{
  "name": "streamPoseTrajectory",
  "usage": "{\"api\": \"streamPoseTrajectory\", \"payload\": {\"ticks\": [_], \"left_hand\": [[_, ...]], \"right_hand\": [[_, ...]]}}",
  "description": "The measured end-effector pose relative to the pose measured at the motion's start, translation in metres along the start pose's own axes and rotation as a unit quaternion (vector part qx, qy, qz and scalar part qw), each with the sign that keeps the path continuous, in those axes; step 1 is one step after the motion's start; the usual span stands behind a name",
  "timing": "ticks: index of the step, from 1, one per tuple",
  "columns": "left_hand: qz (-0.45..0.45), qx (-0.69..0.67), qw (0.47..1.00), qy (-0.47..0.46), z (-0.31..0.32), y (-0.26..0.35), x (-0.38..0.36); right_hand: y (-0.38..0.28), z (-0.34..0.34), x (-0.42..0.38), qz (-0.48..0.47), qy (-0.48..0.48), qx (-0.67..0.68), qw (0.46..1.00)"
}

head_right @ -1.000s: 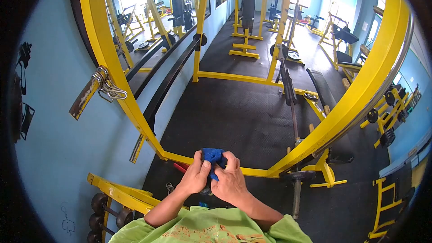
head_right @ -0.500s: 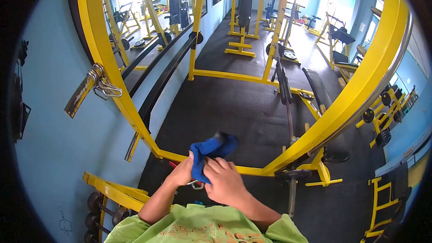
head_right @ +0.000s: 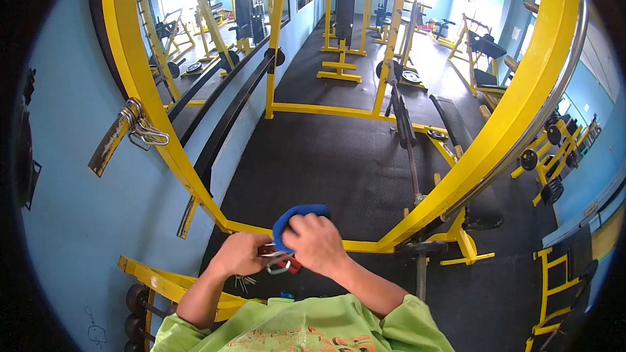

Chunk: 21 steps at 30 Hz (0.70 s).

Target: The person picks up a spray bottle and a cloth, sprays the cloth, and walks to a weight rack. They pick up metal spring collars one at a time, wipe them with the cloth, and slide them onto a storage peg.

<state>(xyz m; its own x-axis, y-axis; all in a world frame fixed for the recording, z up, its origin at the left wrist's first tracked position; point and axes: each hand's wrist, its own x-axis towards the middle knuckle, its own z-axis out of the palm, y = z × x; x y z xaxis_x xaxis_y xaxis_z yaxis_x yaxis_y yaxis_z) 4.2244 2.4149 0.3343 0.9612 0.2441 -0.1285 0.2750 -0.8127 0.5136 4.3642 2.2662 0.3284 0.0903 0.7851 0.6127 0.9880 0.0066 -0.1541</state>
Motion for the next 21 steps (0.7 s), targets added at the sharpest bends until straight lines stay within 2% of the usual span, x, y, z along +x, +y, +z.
{"api": "streamPoseTrajectory", "payload": {"ticks": [1, 2, 3, 5, 7, 8, 9, 10, 11, 13, 14, 16, 17, 19, 21], "left_hand": [[-0.002, 0.001, 1.000, -0.001, -0.002, 0.001, 0.000], [-0.004, 0.078, 0.997, -0.027, -0.007, 0.005, 0.001], [-0.006, 0.154, 0.987, -0.054, -0.013, 0.010, 0.001], [-0.002, 0.151, 0.986, -0.078, -0.013, 0.014, -0.001], [0.005, 0.100, 0.995, -0.010, -0.009, 0.007, -0.001], [0.005, 0.100, 0.995, -0.010, -0.008, 0.006, -0.001], [-0.004, 0.001, 0.999, 0.034, -0.005, 0.006, -0.002], [-0.015, -0.098, 0.992, 0.077, -0.003, 0.006, -0.004], [-0.020, -0.100, 0.992, 0.077, -0.001, 0.008, -0.003], [-0.075, -0.132, 0.983, 0.104, 0.003, 0.015, 0.000], [-0.089, -0.184, 0.971, 0.120, 0.018, 0.007, 0.001], [-0.093, -0.306, 0.929, 0.184, 0.047, -0.009, 0.007], [-0.088, -0.362, 0.901, 0.224, 0.056, -0.015, 0.008], [-0.110, -0.389, 0.885, 0.231, 0.060, -0.019, 0.006], [-0.132, -0.418, 0.866, 0.239, 0.063, -0.018, 0.005]], "right_hand": [[-0.004, 0.000, 0.002, -0.096, -0.041, -0.036, 0.994], [-0.008, 0.009, -0.003, -0.155, -0.046, -0.065, 0.985], [-0.008, 0.012, -0.006, -0.153, -0.046, -0.062, 0.985], [-0.003, 0.013, -0.013, -0.106, -0.150, -0.004, 0.983], [0.010, 0.015, -0.013, -0.084, -0.138, 0.007, 0.987], [0.014, 0.014, -0.011, -0.021, -0.004, 0.063, 0.998], [0.016, 0.015, -0.010, 0.042, 0.128, 0.119, 0.984], [0.015, 0.020, -0.009, 0.171, 0.189, 0.205, 0.945], [0.014, 0.031, -0.014, 0.241, 0.208, 0.273, 0.908], [-0.002, 0.042, -0.010, 0.290, 0.283, 0.325, 0.854], [-0.009, 0.047, -0.010, 0.288, 0.285, 0.329, 0.853], [-0.026, 0.057, -0.020, 0.378, 0.245, 0.431, 0.782], [-0.030, 0.067, -0.031, 0.371, 0.209, 0.388, 0.818], [-0.032, 0.057, -0.031, 0.284, 0.145, 0.312, 0.895], [-0.018, 0.046, -0.036, 0.327, 0.026, 0.333, 0.884]]}}
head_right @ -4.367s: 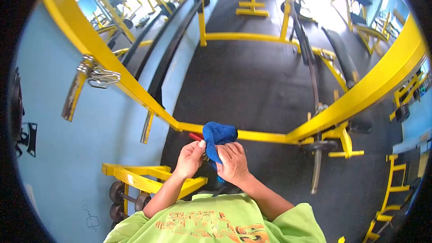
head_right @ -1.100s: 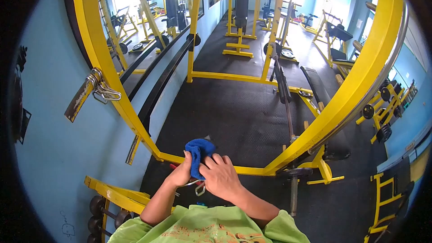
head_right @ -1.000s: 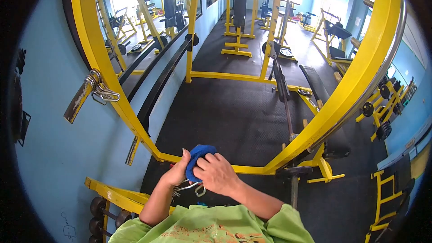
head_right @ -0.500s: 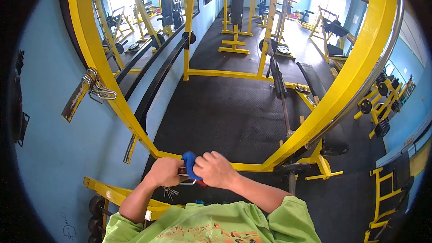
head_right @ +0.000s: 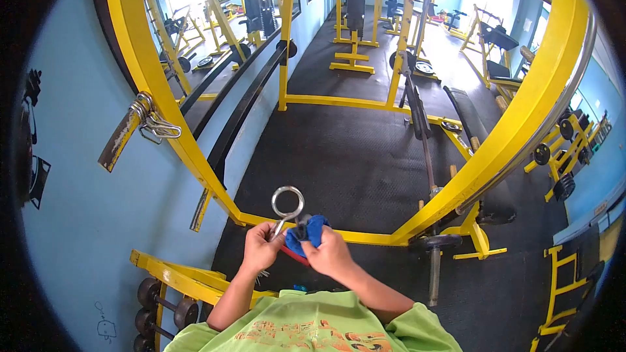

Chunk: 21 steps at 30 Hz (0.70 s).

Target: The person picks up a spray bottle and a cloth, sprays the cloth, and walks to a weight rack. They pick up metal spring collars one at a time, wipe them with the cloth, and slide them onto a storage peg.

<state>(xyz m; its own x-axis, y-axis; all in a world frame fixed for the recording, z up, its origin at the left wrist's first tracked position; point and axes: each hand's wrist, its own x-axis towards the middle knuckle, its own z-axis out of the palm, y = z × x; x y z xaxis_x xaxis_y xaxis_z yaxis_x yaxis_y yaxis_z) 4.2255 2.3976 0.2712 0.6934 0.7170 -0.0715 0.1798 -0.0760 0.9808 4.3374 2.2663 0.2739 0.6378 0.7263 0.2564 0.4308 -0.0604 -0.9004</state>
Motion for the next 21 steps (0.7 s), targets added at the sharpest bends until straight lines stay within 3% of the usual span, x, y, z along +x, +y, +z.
{"api": "streamPoseTrajectory", "payload": {"ticks": [1, 2, 4, 5, 7, 8, 10, 11, 13, 14, 16, 17, 18, 20, 21], "left_hand": [[0.001, 0.012, 1.000, -0.005, 0.003, 0.000, -0.003], [0.002, 0.022, 1.000, -0.008, 0.004, -0.001, -0.006], [-0.007, 0.009, 1.000, -0.009, 0.003, -0.013, -0.003], [0.013, -0.037, 0.999, 0.005, 0.004, -0.018, 0.001], [0.020, -0.102, 0.995, 0.002, 0.003, -0.010, -0.001], [0.020, -0.104, 0.994, 0.002, 0.008, -0.007, -0.004], [0.063, -0.057, 0.996, 0.000, 0.019, -0.004, -0.009], [0.102, -0.004, 0.995, 0.004, 0.021, -0.016, -0.007], [0.104, -0.011, 0.994, 0.016, 0.022, -0.010, -0.009], [0.103, -0.019, 0.994, 0.031, 0.021, -0.006, -0.010], [0.087, -0.019, 0.996, 0.019, 0.016, 0.003, -0.010], [0.091, -0.098, 0.991, -0.002, 0.015, 0.002, -0.009], [0.093, -0.178, 0.979, -0.022, 0.015, 0.001, -0.010], [0.088, -0.210, 0.973, -0.034, 0.013, 0.001, -0.012], [0.084, -0.238, 0.966, -0.060, 0.011, -0.003, -0.011]], "right_hand": [[0.007, -0.011, 0.003, 0.037, -0.053, 0.009, 0.998], [0.006, -0.023, 0.005, 0.007, -0.051, -0.005, 0.999], [-0.003, -0.033, 0.004, -0.022, 0.042, 0.124, 0.991], [-0.011, -0.034, 0.008, -0.022, 0.037, 0.124, 0.991], [-0.025, -0.036, 0.016, -0.151, 0.075, 0.100, 0.981], [-0.012, -0.025, 0.020, -0.149, 0.060, 0.052, 0.986], [-0.026, -0.007, 0.027, -0.065, -0.030, -0.038, 0.997], [-0.024, -0.006, 0.032, -0.064, -0.026, -0.038, 0.997], [-0.014, -0.002, 0.043, 0.051, -0.109, -0.039, 0.992], [-0.012, -0.001, 0.043, 0.050, -0.107, -0.038, 0.992], [-0.008, 0.001, 0.036, -0.068, -0.051, 0.032, 0.996], [-0.008, 0.005, 0.030, -0.002, -0.039, 0.194, 0.980], [-0.014, 0.003, 0.031, 0.042, -0.032, 0.367, 0.929], [-0.003, -0.001, 0.030, 0.134, -0.077, 0.523, 0.838], [-0.003, -0.007, 0.027, 0.135, -0.084, 0.520, 0.839]]}}
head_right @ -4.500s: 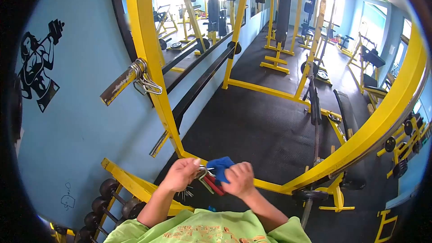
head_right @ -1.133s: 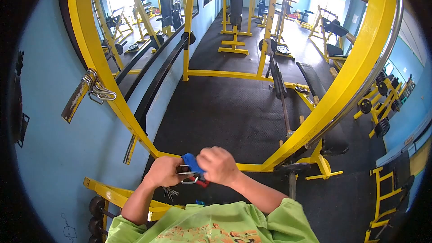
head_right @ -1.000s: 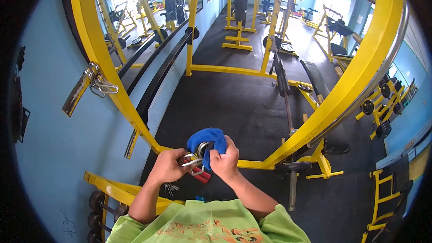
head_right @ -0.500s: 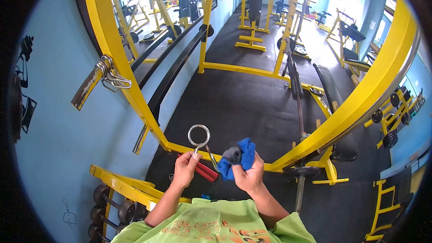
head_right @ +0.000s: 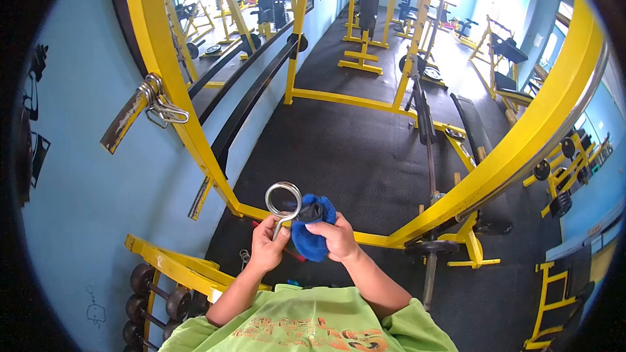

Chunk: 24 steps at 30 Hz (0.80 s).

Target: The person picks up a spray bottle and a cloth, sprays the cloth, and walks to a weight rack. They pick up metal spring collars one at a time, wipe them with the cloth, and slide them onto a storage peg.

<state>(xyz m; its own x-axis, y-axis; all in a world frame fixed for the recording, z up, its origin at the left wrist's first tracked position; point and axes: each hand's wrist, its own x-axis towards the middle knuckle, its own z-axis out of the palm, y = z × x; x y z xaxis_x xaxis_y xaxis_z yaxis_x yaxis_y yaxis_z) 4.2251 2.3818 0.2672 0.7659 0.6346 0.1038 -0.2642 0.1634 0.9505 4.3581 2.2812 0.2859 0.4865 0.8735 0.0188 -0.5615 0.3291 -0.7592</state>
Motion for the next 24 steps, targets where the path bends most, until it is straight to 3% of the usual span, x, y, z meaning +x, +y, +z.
{"api": "streamPoseTrajectory", "payload": {"ticks": [3, 5, 7, 9, 11, 12, 13, 15, 17, 19, 21, 23, 24], "left_hand": [[-0.033, -0.022, 0.999, -0.026, -0.001, 0.003, -0.008], [-0.026, -0.111, 0.993, 0.019, 0.003, 0.002, -0.008], [0.036, 0.015, 0.999, 0.011, -0.003, 0.002, 0.000], [0.046, 0.089, 0.993, -0.060, -0.016, 0.007, 0.011], [0.080, 0.009, 0.997, -0.012, -0.009, 0.016, 0.018], [0.039, -0.093, 0.994, -0.052, -0.013, 0.025, 0.020], [0.072, -0.152, 0.983, -0.068, -0.006, 0.038, 0.020], [0.028, -0.101, 0.994, -0.007, -0.009, 0.024, 0.022], [-0.001, -0.087, 0.996, -0.002, -0.001, 0.015, 0.017], [-0.008, -0.054, 0.998, 0.007, 0.012, 0.010, 0.007], [-0.002, -0.066, 0.997, 0.030, 0.008, 0.018, 0.010], [0.046, -0.039, 0.998, -0.004, -0.001, 0.022, 0.015], [0.054, -0.053, 0.997, 0.014, 0.000, 0.029, 0.016]], "right_hand": [[-0.004, -0.029, -0.013, 0.192, -0.118, 0.097, 0.969], [0.003, -0.038, -0.029, 0.228, -0.077, 0.082, 0.967], [-0.001, -0.029, -0.037, 0.229, -0.021, 0.061, 0.971], [-0.011, -0.014, -0.031, 0.187, -0.081, 0.026, 0.979], [-0.020, -0.003, -0.025, 0.166, -0.105, -0.003, 0.981], [-0.023, 0.002, -0.020, 0.148, -0.132, -0.103, 0.975], [-0.024, 0.008, -0.018, 0.129, -0.157, -0.203, 0.958], [-0.021, 0.017, -0.018, 0.128, -0.193, -0.246, 0.941], [-0.018, 0.023, -0.014, 0.078, -0.208, -0.304, 0.926], [-0.021, 0.039, -0.004, 0.120, -0.125, -0.262, 0.950], [-0.008, 0.032, 0.003, 0.125, -0.159, -0.228, 0.952], [0.004, 0.037, -0.002, 0.066, -0.137, -0.120, 0.981], [0.008, 0.035, -0.008, 0.080, -0.131, -0.093, 0.984]]}}
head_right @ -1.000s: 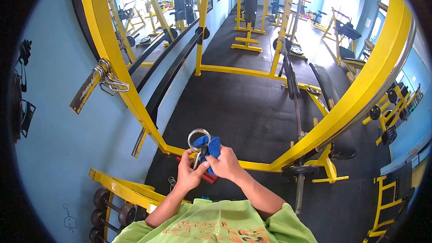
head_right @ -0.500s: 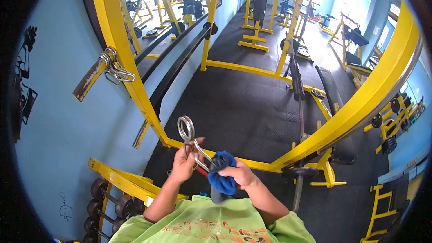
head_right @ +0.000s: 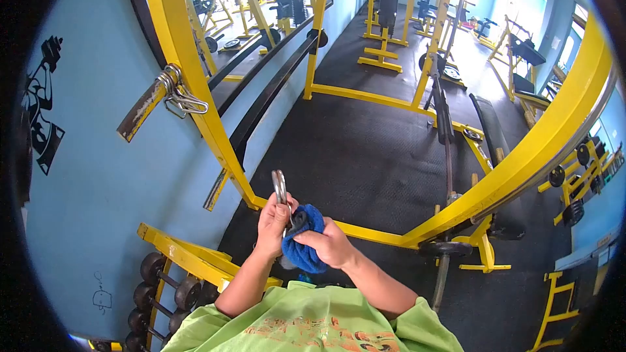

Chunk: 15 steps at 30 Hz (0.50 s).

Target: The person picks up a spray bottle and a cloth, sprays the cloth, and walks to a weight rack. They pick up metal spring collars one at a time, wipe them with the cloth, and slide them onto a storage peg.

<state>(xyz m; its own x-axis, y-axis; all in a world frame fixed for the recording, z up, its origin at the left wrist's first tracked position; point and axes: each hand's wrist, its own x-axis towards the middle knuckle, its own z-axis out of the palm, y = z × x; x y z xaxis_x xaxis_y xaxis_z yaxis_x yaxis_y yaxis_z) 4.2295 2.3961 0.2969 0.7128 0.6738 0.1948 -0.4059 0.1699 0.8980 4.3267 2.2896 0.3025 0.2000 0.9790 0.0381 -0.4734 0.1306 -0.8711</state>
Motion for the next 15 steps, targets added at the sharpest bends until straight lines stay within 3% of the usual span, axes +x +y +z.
{"api": "streamPoseTrajectory", "payload": {"ticks": [1, 4, 5, 7, 8, 9, 12, 13, 15], "left_hand": [[0.003, -0.001, 1.000, 0.004, -0.001, 0.000, 0.002], [0.066, -0.014, 0.992, 0.109, -0.011, -0.008, 0.008], [0.053, 0.012, 0.988, 0.142, -0.016, -0.009, 0.008], [0.059, 0.030, 0.975, 0.212, -0.022, -0.007, 0.017], [0.044, 0.053, 0.975, 0.209, -0.028, -0.001, 0.022], [0.053, 0.075, 0.977, 0.194, -0.027, 0.010, 0.024], [0.021, 0.086, 0.987, 0.136, -0.011, 0.014, 0.021], [0.012, 0.085, 0.989, 0.120, -0.001, 0.009, 0.018], [0.006, 0.027, 0.995, 0.095, 0.014, 0.003, 0.013]], "right_hand": [[0.004, 0.002, -0.006, 0.003, -0.004, -0.002, 1.000], [0.021, 0.003, -0.026, 0.007, 0.142, 0.099, 0.985], [0.031, -0.005, -0.031, 0.010, 0.140, 0.098, 0.985], [0.039, -0.019, -0.039, -0.051, 0.180, -0.073, 0.980], [0.038, -0.024, -0.040, -0.150, 0.204, -0.259, 0.932], [0.036, -0.023, -0.039, -0.152, 0.207, -0.260, 0.931], [0.006, -0.004, -0.017, -0.395, 0.204, -0.517, 0.732], [-0.005, 0.000, -0.011, -0.398, 0.163, -0.605, 0.670], [-0.014, 0.014, 0.003, -0.365, 0.180, -0.627, 0.664]]}}
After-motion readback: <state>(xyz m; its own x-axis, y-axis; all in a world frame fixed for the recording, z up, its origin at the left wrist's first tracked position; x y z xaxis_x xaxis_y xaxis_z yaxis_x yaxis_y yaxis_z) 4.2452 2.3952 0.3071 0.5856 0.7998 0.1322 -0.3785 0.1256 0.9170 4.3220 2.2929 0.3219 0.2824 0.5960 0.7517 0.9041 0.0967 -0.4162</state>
